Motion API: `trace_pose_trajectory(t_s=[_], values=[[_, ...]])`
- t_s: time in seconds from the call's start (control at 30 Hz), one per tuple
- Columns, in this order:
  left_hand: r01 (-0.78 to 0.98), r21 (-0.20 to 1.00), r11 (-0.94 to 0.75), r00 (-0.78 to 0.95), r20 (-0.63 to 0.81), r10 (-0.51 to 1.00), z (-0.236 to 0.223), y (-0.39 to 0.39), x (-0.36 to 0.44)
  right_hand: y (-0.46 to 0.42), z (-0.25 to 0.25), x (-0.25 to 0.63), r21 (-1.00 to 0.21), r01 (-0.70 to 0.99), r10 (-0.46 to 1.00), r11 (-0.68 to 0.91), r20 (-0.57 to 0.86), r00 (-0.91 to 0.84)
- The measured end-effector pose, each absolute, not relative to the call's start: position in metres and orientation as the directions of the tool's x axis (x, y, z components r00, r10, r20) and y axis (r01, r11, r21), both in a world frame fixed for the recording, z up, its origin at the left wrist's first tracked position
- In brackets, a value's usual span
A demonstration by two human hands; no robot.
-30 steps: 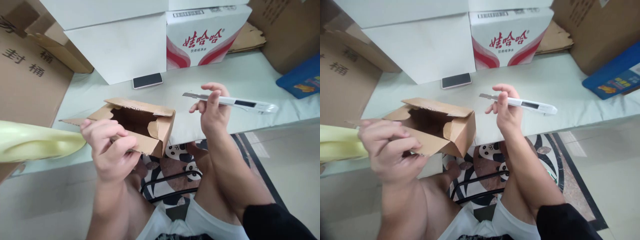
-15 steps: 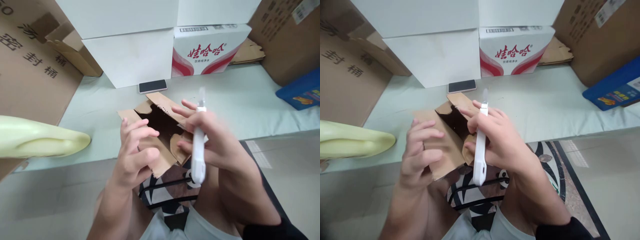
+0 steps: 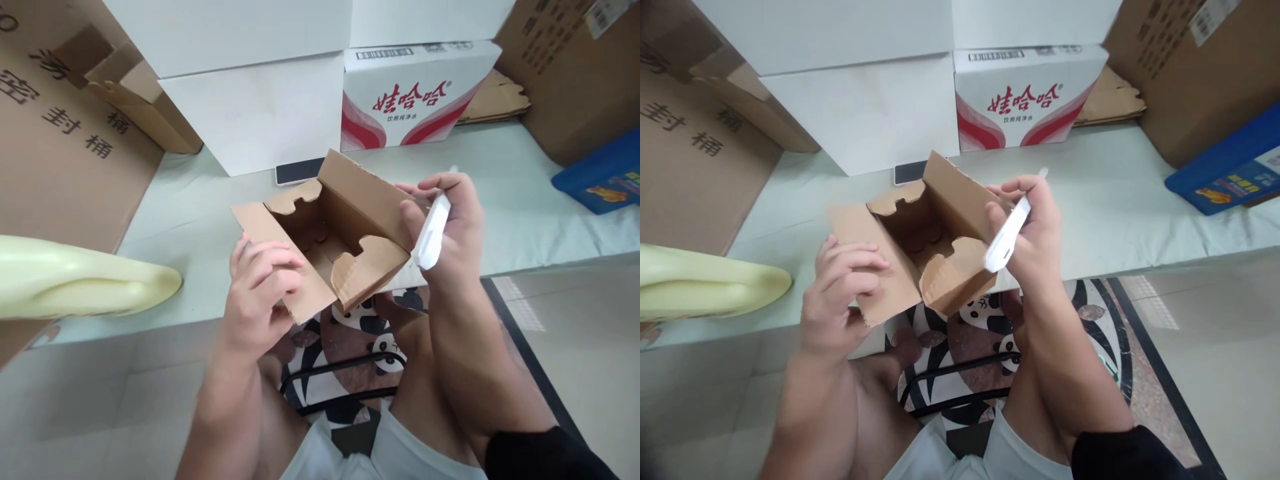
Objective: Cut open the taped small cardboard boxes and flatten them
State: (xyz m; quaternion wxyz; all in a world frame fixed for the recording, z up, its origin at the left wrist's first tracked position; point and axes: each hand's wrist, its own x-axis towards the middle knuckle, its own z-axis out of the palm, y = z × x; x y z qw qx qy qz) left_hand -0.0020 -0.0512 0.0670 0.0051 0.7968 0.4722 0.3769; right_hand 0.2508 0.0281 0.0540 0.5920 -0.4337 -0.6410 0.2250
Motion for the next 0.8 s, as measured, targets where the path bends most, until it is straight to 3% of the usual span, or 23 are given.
trace_pose_trajectory(t_s=[0.2,0.57,0.8], values=[[0.748,0.398,-0.531,0.197,0.63,0.751,0.064,-0.049,-0.009,0.023,0.047,0.24,-0.774,0.215,0.772,0.595,0.626,0.115],[0.752,0.413,-0.514,0.218,0.58,0.785,0.063,-0.05,-0.005,0.019,0.048,0.235,-0.714,0.318,0.692,0.624,0.694,0.2],[0.742,0.413,-0.529,0.221,0.595,0.773,0.057,-0.045,-0.006,0.028,0.032,0.251,-0.765,0.347,0.79,0.543,0.606,0.098]])
